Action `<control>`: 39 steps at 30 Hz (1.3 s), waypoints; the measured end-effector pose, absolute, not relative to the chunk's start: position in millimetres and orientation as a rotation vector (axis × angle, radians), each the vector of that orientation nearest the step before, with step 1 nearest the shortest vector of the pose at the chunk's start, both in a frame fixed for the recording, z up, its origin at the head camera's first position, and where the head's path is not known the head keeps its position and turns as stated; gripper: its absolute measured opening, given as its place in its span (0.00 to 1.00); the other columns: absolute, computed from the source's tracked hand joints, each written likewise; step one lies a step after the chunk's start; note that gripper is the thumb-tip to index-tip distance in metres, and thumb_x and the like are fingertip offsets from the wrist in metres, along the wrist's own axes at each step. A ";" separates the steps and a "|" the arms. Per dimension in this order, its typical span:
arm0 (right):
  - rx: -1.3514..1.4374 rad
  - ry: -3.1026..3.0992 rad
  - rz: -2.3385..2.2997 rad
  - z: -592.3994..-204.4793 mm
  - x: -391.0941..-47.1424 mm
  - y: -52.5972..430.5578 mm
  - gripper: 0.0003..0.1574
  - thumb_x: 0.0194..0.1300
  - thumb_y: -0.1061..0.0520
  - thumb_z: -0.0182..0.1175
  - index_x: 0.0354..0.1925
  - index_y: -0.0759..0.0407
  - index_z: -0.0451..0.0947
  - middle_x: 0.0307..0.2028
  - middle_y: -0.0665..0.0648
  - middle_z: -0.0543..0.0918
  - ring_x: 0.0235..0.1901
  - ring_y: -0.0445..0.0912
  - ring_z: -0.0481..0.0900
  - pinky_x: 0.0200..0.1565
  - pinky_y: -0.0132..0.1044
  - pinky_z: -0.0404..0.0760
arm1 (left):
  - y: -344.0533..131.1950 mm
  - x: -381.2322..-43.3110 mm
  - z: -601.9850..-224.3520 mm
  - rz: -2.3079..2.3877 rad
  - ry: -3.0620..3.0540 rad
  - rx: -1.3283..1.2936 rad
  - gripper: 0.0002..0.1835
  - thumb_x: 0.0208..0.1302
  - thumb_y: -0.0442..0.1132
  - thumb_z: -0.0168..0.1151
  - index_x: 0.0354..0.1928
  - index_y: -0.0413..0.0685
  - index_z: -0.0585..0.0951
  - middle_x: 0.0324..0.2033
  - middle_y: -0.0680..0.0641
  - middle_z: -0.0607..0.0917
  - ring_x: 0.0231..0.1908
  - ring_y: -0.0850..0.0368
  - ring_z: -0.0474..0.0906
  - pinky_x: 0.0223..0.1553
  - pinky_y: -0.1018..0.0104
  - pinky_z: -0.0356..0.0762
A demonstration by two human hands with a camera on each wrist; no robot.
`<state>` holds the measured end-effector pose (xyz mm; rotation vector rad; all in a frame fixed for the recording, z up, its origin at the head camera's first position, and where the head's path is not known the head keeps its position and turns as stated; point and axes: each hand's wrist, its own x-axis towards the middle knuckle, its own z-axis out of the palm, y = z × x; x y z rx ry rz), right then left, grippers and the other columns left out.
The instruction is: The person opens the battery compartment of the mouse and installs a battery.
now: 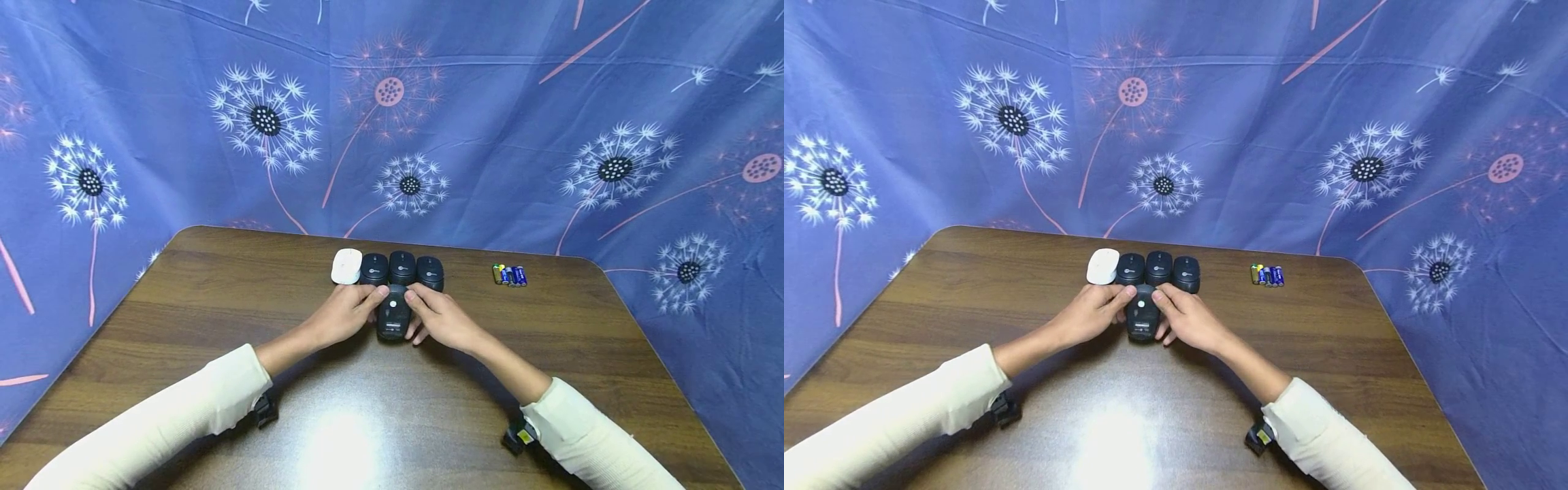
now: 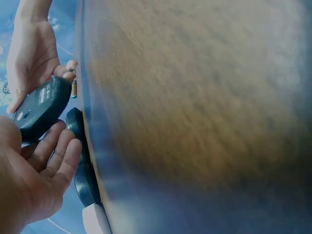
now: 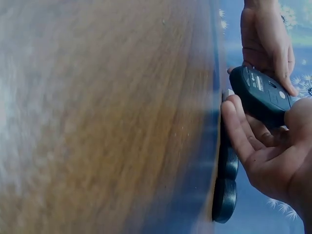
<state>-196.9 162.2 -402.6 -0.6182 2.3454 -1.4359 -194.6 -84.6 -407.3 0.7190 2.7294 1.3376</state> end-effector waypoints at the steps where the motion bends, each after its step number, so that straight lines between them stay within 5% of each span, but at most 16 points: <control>1: -0.598 2.312 -1.461 -402.9 -196.5 161.7 0.25 0.95 0.48 0.44 0.65 0.65 0.78 0.37 0.67 0.91 0.31 0.52 0.92 0.34 0.51 0.98 | -84.7 -194.4 -407.7 1.346 2.721 0.701 0.24 0.92 0.51 0.52 0.41 0.48 0.91 0.28 0.44 0.91 0.30 0.61 0.83 0.35 0.66 0.83; 10: -0.493 2.084 -1.606 -405.2 -194.4 157.5 0.29 0.96 0.48 0.39 0.62 0.71 0.74 0.39 0.66 0.90 0.30 0.51 0.91 0.35 0.52 0.98 | -84.5 -190.9 -407.5 1.471 2.586 0.573 0.24 0.92 0.54 0.51 0.48 0.46 0.90 0.26 0.47 0.88 0.26 0.56 0.83 0.29 0.64 0.86; 14: -0.448 2.020 -1.638 -405.2 -194.5 158.1 0.30 0.97 0.47 0.37 0.67 0.71 0.72 0.39 0.63 0.90 0.30 0.51 0.91 0.36 0.51 0.98 | -84.7 -189.8 -408.9 1.612 2.418 0.515 0.22 0.88 0.52 0.61 0.67 0.44 0.85 0.37 0.41 0.93 0.29 0.51 0.90 0.29 0.54 0.95; 18: -0.434 1.995 -1.641 -403.4 -194.1 159.6 0.32 0.97 0.46 0.36 0.71 0.71 0.70 0.40 0.63 0.91 0.32 0.51 0.91 0.38 0.51 0.99 | -86.2 -188.5 -410.9 1.798 2.181 0.500 0.30 0.79 0.41 0.72 0.77 0.45 0.76 0.52 0.32 0.92 0.36 0.49 0.94 0.35 0.46 0.98; 23: -0.447 1.972 -1.640 -401.6 -192.5 160.7 0.34 0.97 0.45 0.36 0.73 0.72 0.69 0.42 0.63 0.91 0.32 0.51 0.91 0.39 0.51 0.99 | -86.5 -188.3 -413.7 1.952 1.987 0.519 0.33 0.76 0.30 0.70 0.79 0.44 0.73 0.53 0.27 0.90 0.40 0.48 0.94 0.37 0.42 0.99; 29: -0.467 1.976 -1.624 -401.6 -193.5 161.0 0.32 0.97 0.47 0.37 0.72 0.72 0.69 0.43 0.65 0.91 0.33 0.52 0.92 0.40 0.50 0.99 | -86.2 -187.9 -413.5 2.018 1.924 0.488 0.32 0.71 0.27 0.71 0.76 0.41 0.75 0.46 0.35 0.92 0.39 0.52 0.93 0.36 0.46 0.99; 33: -0.531 2.050 -1.643 -400.7 -198.7 162.3 0.29 0.95 0.51 0.45 0.78 0.68 0.66 0.54 0.70 0.88 0.36 0.51 0.93 0.46 0.52 0.99 | -88.1 -187.7 -414.0 2.019 1.935 0.461 0.31 0.70 0.26 0.72 0.73 0.43 0.77 0.46 0.37 0.92 0.39 0.51 0.93 0.36 0.46 0.99; 39: -0.636 2.047 -1.692 -399.6 -205.7 170.1 0.38 0.82 0.63 0.66 0.82 0.63 0.65 0.68 0.75 0.80 0.47 0.53 0.94 0.55 0.61 0.97 | -90.7 -186.9 -414.7 2.006 1.948 0.456 0.29 0.70 0.25 0.72 0.71 0.42 0.78 0.44 0.38 0.92 0.37 0.51 0.93 0.35 0.44 0.98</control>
